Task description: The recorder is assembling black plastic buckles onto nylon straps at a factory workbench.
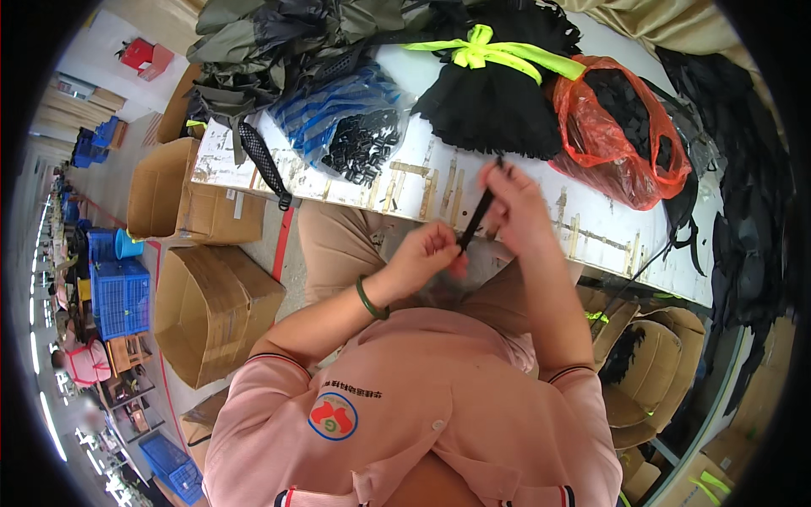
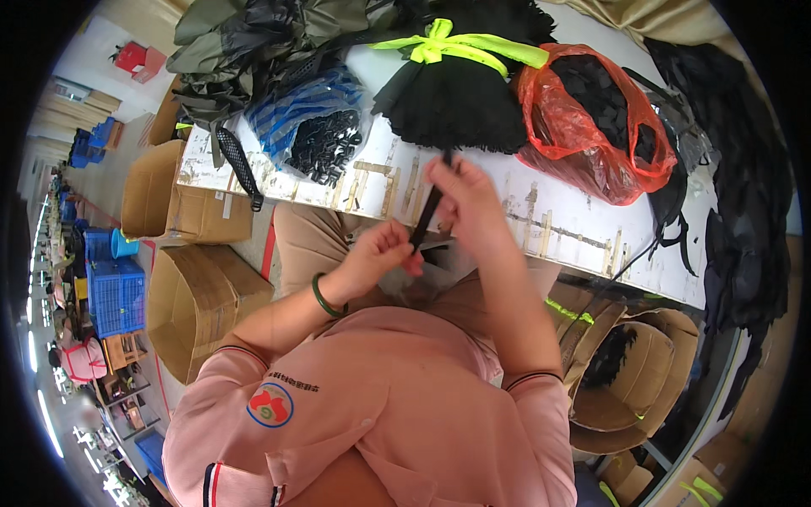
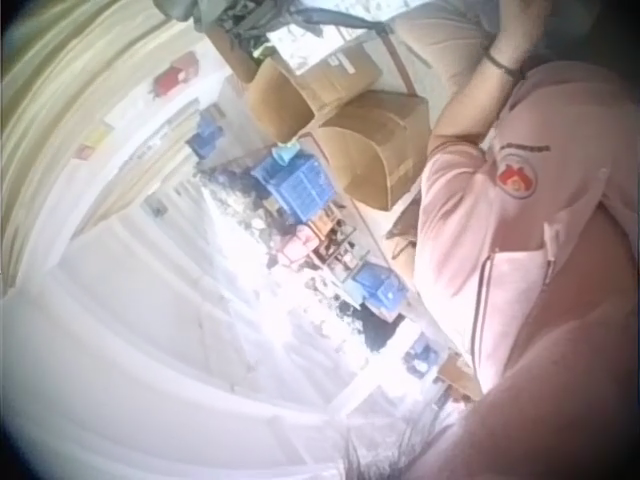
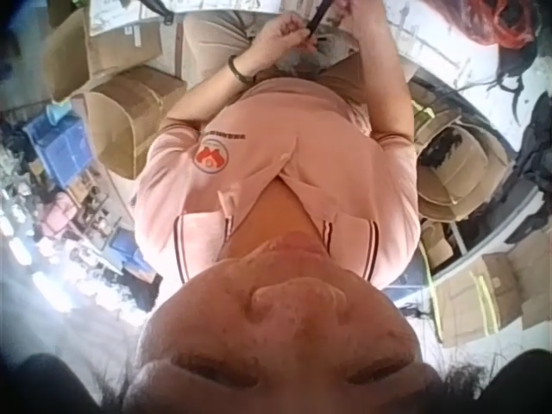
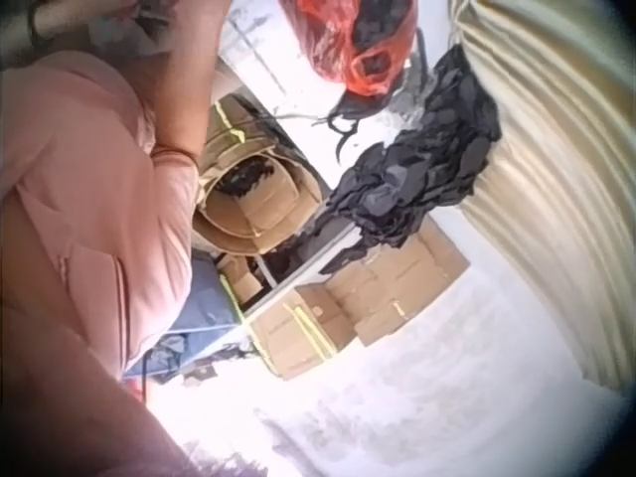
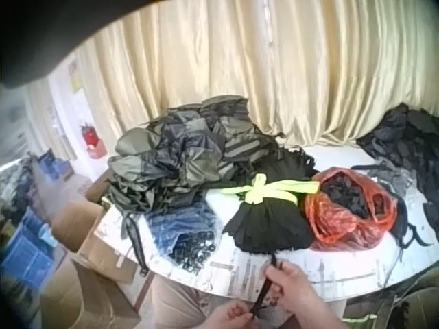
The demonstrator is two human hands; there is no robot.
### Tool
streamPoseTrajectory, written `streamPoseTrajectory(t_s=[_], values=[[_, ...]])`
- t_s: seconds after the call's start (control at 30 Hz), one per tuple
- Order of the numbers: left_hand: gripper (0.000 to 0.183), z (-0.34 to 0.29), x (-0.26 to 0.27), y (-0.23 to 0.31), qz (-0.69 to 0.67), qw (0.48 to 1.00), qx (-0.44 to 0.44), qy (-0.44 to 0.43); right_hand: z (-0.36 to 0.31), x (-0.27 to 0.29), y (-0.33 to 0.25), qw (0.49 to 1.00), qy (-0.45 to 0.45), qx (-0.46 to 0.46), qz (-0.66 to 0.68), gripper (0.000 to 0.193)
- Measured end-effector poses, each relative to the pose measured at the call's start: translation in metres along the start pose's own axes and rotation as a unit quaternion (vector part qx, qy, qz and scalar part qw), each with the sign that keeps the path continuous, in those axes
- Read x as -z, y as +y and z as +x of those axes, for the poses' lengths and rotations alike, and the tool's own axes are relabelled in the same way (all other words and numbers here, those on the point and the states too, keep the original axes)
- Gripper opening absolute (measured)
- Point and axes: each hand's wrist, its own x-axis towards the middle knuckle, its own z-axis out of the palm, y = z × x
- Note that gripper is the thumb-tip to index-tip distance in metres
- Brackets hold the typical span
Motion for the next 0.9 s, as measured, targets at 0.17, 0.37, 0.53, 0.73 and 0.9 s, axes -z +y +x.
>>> streamPoseTrajectory(t_s=[0.17, 0.37, 0.53, 0.73, 0.9], values=[[0.009, -0.022, 0.036, -0.032, 0.096, 0.979, 0.165, -0.074, 0.000, 0.000, -0.063, 0.967, 0.092, 0.234, -0.047, 0.018], [0.027, 0.045, 0.111, 0.067, 0.598, 0.754, -0.130, 0.238, -0.027, -0.013, 0.022, 0.956, 0.008, 0.130, -0.261, 0.010], [0.028, 0.063, 0.126, 0.069, 0.669, 0.709, -0.099, 0.199, -0.034, -0.011, 0.070, 0.949, -0.011, 0.143, -0.281, 0.010], [0.022, 0.068, 0.131, 0.073, 0.667, 0.718, -0.090, 0.177, -0.036, -0.016, 0.037, 0.966, 0.013, 0.075, -0.245, 0.013], [0.028, 0.061, 0.105, 0.074, 0.550, 0.775, -0.207, 0.233, -0.028, -0.019, 0.037, 0.988, 0.037, 0.039, -0.147, 0.011]])
